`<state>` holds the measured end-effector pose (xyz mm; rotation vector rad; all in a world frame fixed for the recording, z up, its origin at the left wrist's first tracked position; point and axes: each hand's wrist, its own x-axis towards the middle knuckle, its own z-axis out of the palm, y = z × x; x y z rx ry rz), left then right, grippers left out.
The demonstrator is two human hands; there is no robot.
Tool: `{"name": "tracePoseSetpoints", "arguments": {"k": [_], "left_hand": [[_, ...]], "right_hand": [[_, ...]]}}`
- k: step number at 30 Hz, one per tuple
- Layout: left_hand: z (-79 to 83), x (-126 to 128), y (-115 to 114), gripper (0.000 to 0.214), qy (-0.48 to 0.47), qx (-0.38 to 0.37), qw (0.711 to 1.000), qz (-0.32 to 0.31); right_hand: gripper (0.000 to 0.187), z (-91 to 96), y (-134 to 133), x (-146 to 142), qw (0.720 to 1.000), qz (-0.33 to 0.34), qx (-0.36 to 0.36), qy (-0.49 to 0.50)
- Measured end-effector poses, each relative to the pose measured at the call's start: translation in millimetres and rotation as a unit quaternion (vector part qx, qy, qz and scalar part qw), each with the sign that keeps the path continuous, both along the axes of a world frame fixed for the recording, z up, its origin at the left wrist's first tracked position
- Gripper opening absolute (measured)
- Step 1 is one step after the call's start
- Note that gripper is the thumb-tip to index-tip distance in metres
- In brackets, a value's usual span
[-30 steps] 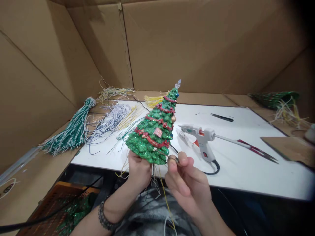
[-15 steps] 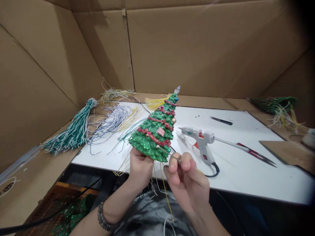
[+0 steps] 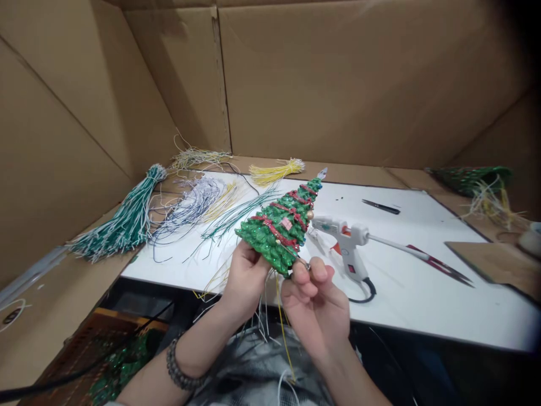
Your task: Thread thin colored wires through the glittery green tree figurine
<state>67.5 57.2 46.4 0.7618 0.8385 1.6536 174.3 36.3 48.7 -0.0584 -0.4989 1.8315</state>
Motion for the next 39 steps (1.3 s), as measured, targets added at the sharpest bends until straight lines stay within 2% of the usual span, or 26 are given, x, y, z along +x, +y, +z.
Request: {"name": "tracePoseSetpoints", "arguments": {"k": [6,9,11,13,14,16,19,20,23,26,29,30,32,39], "left_hand": [[-6.7,3,2,0.021,0.015,-0.01,1.0,-0.017],[-6.5,3,3,0.024,0.009,-0.01,1.0,0.003],[-3.7,2,1,0.026,0.009,-0.007,1.0,0.017],[0.2,-1,-2,0.024,0.016,-0.002,1.0,0.024],[2.0,-3,-3,0.023,0.021,0.003,0.999,0.028],[5.0,-5,-7,0.021,0.028,0.017,0.999,0.037],[7.8,-9,-11,0.021,0.044,0.037,0.997,0.058],[8.4,-10,-12,0.022,0.052,0.044,0.995,0.067],[9.9,-12,-14,0.02,0.081,0.063,0.99,0.095],[12.1,-13,-17,0.014,0.099,0.07,0.986,0.11],[15.4,-11,-21,0.013,0.103,0.067,0.986,0.117],[16.6,-10,-21,0.012,0.104,0.067,0.985,0.122],[18.7,-9,-23,0.012,0.11,0.067,0.982,0.134],[27.1,-8,-26,0.007,0.165,0.062,0.967,0.182]], "right_hand": [[0.013,2.3,-1,0,1.0,-0.007,0.004,0.005],[0.011,6.8,-2,1,0.999,-0.032,0.018,-0.025],[0.013,9.8,-4,2,0.996,-0.057,0.044,-0.054],[0.022,11.6,-6,6,0.984,-0.11,0.098,-0.102],[0.03,11.9,-7,9,0.97,-0.152,0.135,-0.137],[0.049,12.2,-9,16,0.919,-0.259,0.205,-0.215],[0.066,16.5,-14,25,0.837,-0.392,0.236,-0.3],[0.061,19.6,-16,27,0.818,-0.423,0.23,-0.314],[0.023,32.2,-21,25,0.752,-0.518,0.212,-0.348],[0.021,43.6,-22,16,0.651,-0.563,0.218,-0.46],[0.014,49.8,-17,8,0.565,-0.55,0.268,-0.554],[0.014,50.7,-14,5,0.551,-0.543,0.289,-0.564],[0.014,51.3,-10,2,0.543,-0.533,0.316,-0.567],[0.012,48.4,-7,-6,0.562,-0.527,0.298,-0.564]]}}
